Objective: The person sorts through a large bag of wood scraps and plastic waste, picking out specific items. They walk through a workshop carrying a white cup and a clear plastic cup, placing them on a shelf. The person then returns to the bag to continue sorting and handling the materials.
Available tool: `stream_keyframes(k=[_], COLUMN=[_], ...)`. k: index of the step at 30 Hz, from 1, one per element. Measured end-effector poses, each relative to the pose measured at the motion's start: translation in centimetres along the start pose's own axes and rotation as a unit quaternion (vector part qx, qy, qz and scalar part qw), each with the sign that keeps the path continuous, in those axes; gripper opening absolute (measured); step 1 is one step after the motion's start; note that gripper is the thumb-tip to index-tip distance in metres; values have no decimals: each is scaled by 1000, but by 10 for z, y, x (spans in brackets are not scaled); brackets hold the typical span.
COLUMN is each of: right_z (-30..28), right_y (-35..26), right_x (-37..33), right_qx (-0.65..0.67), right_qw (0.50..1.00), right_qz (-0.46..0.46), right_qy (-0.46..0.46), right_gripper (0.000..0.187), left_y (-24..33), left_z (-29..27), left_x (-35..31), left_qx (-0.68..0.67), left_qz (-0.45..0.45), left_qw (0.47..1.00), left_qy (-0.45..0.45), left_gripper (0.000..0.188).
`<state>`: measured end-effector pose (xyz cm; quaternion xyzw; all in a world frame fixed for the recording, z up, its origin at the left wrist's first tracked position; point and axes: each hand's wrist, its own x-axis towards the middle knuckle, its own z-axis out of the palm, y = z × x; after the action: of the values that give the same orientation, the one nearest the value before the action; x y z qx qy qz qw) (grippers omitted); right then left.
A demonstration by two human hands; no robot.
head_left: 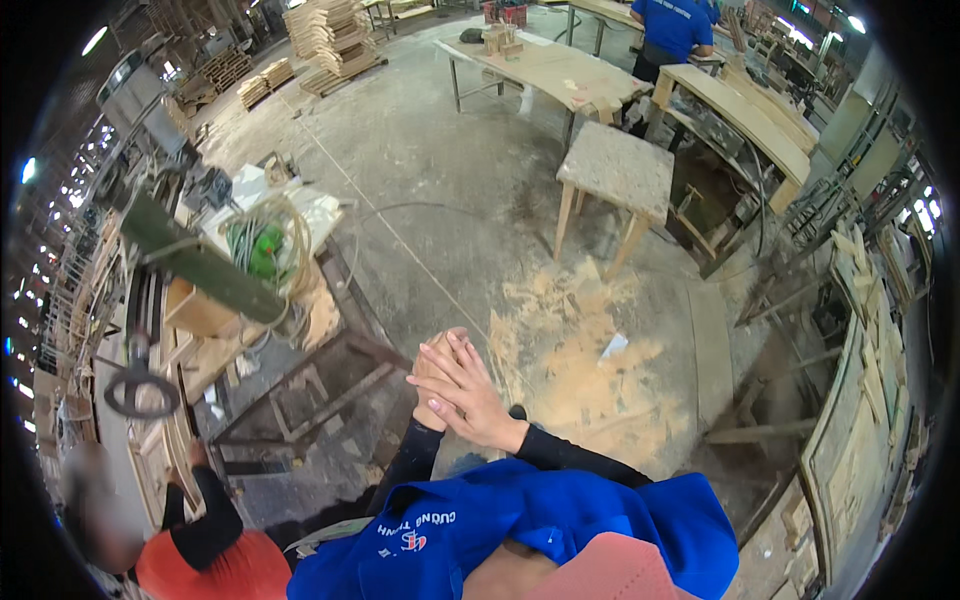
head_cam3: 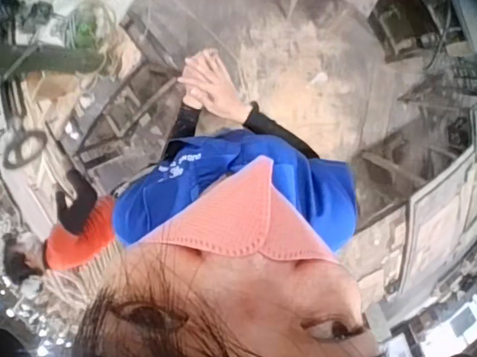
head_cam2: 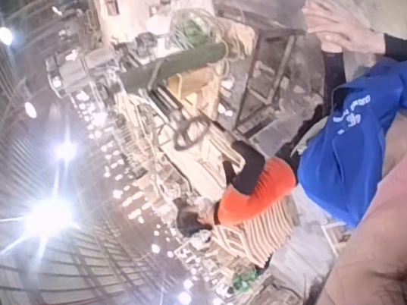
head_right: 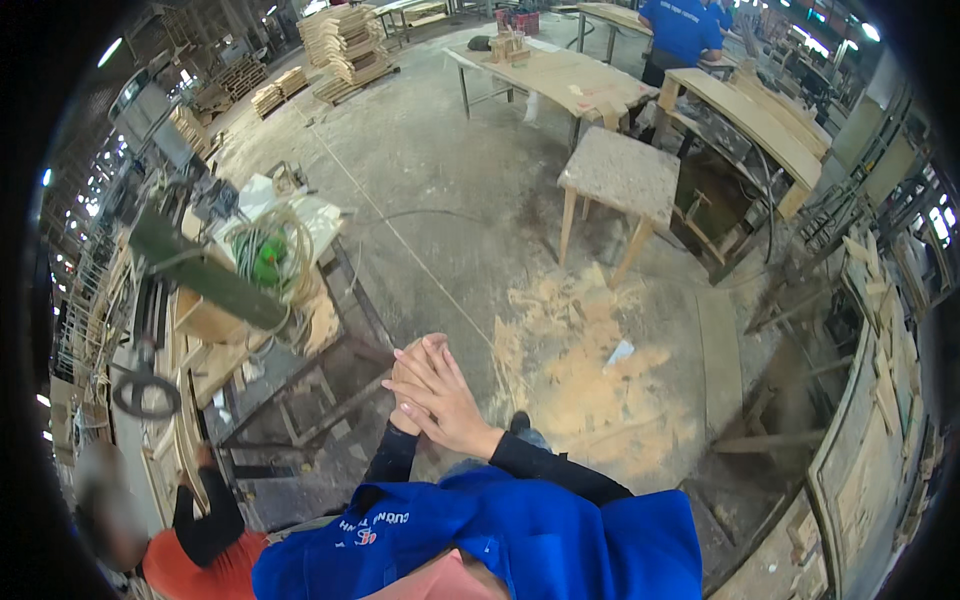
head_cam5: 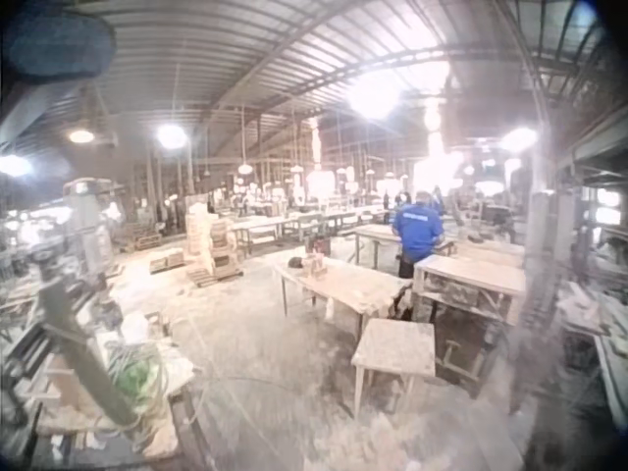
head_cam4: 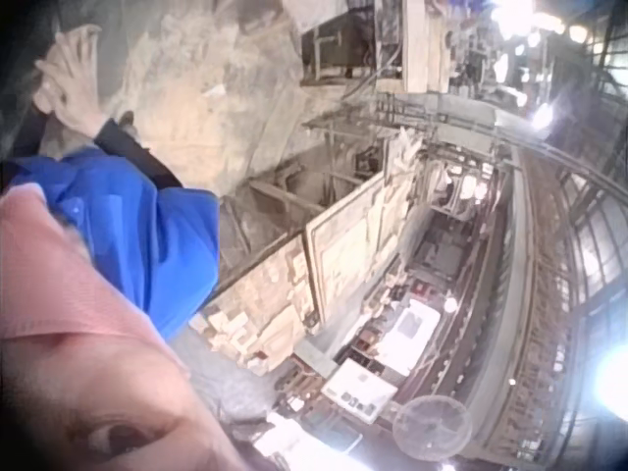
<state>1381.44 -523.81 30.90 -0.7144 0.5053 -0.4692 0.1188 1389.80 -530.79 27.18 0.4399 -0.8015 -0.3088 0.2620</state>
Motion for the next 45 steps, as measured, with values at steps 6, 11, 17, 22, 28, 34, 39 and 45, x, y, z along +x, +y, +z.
stream_keyframes(k=[6,11,17,22,28,34,39,45], right_z=[-17,-8,6,-23,-3,-8,-28,-41], right_y=[149,293,545,669,776,924,1070,1204], right_x=[132,222,245,255,312,447,615,861], right_qx=[13,70,-250,-182,-130,-116,-214,-135], right_qw=[999,997,849,815,774,744,834,895], right_qz=[-39,-20,365,504,591,607,429,412], right_qy=[-31,-2,-289,-220,-189,-254,-273,-107], right_gripper=[38,41,38,40,36,36,29,27], left_y=[-22,-67,-109,-147,-188,-227,-227,-257], left_z=[16,37,18,1,4,37,30,29], left_x=[174,309,499,665,843,1012,1169,1340], left_qx=[-377,-484,-439,-369,-375,-382,-345,-318], left_qz=[-150,-196,-157,-104,-110,-183,-130,-141], left_qw=[905,838,851,909,905,884,908,929], left_qy=[-129,-157,-241,-162,-166,-198,-199,-129], left_gripper=[20,22,27,26,26,27,28,28])
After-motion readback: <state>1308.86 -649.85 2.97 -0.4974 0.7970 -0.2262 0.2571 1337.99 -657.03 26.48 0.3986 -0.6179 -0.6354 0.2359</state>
